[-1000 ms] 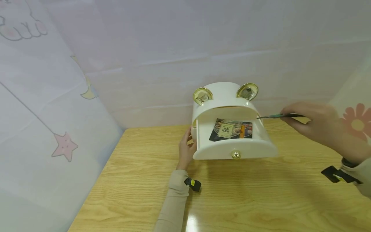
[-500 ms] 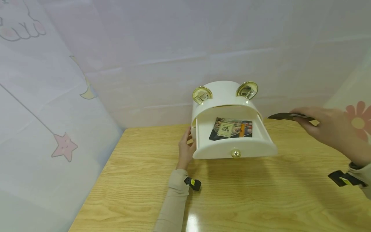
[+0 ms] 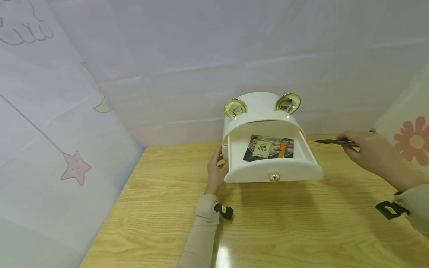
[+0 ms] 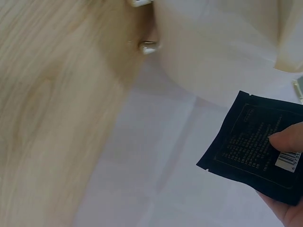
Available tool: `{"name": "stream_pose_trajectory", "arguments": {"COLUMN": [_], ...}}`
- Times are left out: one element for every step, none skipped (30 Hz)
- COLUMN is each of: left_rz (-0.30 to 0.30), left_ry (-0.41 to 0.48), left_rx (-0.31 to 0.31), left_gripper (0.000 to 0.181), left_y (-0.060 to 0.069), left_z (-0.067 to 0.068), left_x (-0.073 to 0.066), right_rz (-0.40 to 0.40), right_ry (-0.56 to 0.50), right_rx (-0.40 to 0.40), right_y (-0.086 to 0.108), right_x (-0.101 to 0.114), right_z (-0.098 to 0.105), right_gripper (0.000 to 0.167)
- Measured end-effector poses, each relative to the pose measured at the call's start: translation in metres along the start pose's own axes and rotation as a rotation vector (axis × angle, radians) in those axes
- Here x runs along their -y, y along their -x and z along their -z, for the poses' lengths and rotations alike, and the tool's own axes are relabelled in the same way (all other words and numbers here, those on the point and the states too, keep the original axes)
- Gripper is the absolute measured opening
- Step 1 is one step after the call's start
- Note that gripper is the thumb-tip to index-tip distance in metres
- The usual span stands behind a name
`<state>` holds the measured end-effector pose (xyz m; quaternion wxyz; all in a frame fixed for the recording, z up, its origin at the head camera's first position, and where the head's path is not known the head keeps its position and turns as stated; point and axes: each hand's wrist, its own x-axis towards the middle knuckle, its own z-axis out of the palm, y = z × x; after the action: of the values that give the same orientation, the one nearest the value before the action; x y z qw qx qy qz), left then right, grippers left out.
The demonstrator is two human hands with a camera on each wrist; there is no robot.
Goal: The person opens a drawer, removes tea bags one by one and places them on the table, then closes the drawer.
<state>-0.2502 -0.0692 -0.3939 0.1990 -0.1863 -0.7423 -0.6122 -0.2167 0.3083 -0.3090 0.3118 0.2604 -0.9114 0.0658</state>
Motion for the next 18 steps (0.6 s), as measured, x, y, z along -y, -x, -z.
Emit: {"name": "stream_pose_trajectory", "arguments": {"left_rz": [0.003, 0.004, 0.006, 0.01, 0.013, 0.015, 0.014, 0.012, 0.009, 0.008, 0.005, 0.0, -0.002, -0.004, -0.006, -0.009, -0.009, -0.009], "left_ry": [0.0, 0.0, 0.002, 0.0, -0.001, -0.001, -0.003, -0.004, -0.005, -0.004, -0.002, -0.004, -0.005, -0.005, -0.008, -0.011, -0.017, -0.02], "left_rx": [0.001, 0.002, 0.002, 0.001, 0.003, 0.004, 0.005, 0.005, 0.005, 0.006, 0.006, 0.005, 0.005, 0.006, 0.006, 0.006, 0.006, 0.006], "left_gripper": [0.053, 0.053, 0.053, 0.053, 0.053, 0.053, 0.053, 0.053, 0.053, 0.053, 0.053, 0.053, 0.053, 0.052, 0.052, 0.052, 0.052, 0.052], "left_y": [0.0, 0.0, 0.0, 0.0, 0.0, 0.0, 0.0, 0.0, 0.0, 0.0, 0.0, 0.0, 0.0, 0.0, 0.0, 0.0, 0.0, 0.0], "left_z": [0.0, 0.0, 0.0, 0.0, 0.0, 0.0, 0.0, 0.0, 0.001, 0.001, 0.001, 0.001, 0.001, 0.001, 0.001, 0.001, 0.001, 0.001], "left_x": [0.0, 0.0, 0.0, 0.0, 0.0, 0.0, 0.0, 0.0, 0.0, 0.0, 0.0, 0.0, 0.0, -0.001, -0.001, -0.001, -0.001, -0.001], "right_rz": [-0.01, -0.023, -0.032, -0.04, -0.044, -0.055, -0.069, -0.083, -0.084, -0.089, -0.087, -0.086, -0.089, -0.088, -0.094, -0.106, -0.113, -0.127], "right_ry": [0.01, 0.008, 0.004, -0.002, -0.008, -0.021, -0.036, -0.046, -0.044, -0.046, -0.041, -0.037, -0.032, -0.032, -0.035, -0.042, -0.043, -0.052], "right_rx": [0.023, 0.049, 0.069, 0.09, 0.105, 0.123, 0.144, 0.162, 0.166, 0.176, 0.176, 0.174, 0.177, 0.176, 0.183, 0.196, 0.206, 0.229], "right_y": [0.001, 0.001, 0.002, 0.003, 0.004, 0.004, 0.005, 0.006, 0.007, 0.007, 0.007, 0.007, 0.007, 0.007, 0.007, 0.006, 0.006, 0.005], "right_x": [-0.001, -0.001, -0.002, -0.003, -0.004, -0.004, -0.005, -0.005, -0.006, -0.007, -0.008, -0.009, -0.01, -0.011, -0.011, -0.012, -0.013, -0.013], "right_z": [-0.003, -0.005, -0.007, -0.01, -0.013, -0.015, -0.018, -0.021, -0.024, -0.027, -0.03, -0.033, -0.037, -0.04, -0.043, -0.046, -0.05, -0.053], "right_gripper": [0.024, 0.024, 0.025, 0.025, 0.026, 0.026, 0.026, 0.027, 0.028, 0.028, 0.029, 0.03, 0.03, 0.029, 0.029, 0.028, 0.027, 0.026]}}
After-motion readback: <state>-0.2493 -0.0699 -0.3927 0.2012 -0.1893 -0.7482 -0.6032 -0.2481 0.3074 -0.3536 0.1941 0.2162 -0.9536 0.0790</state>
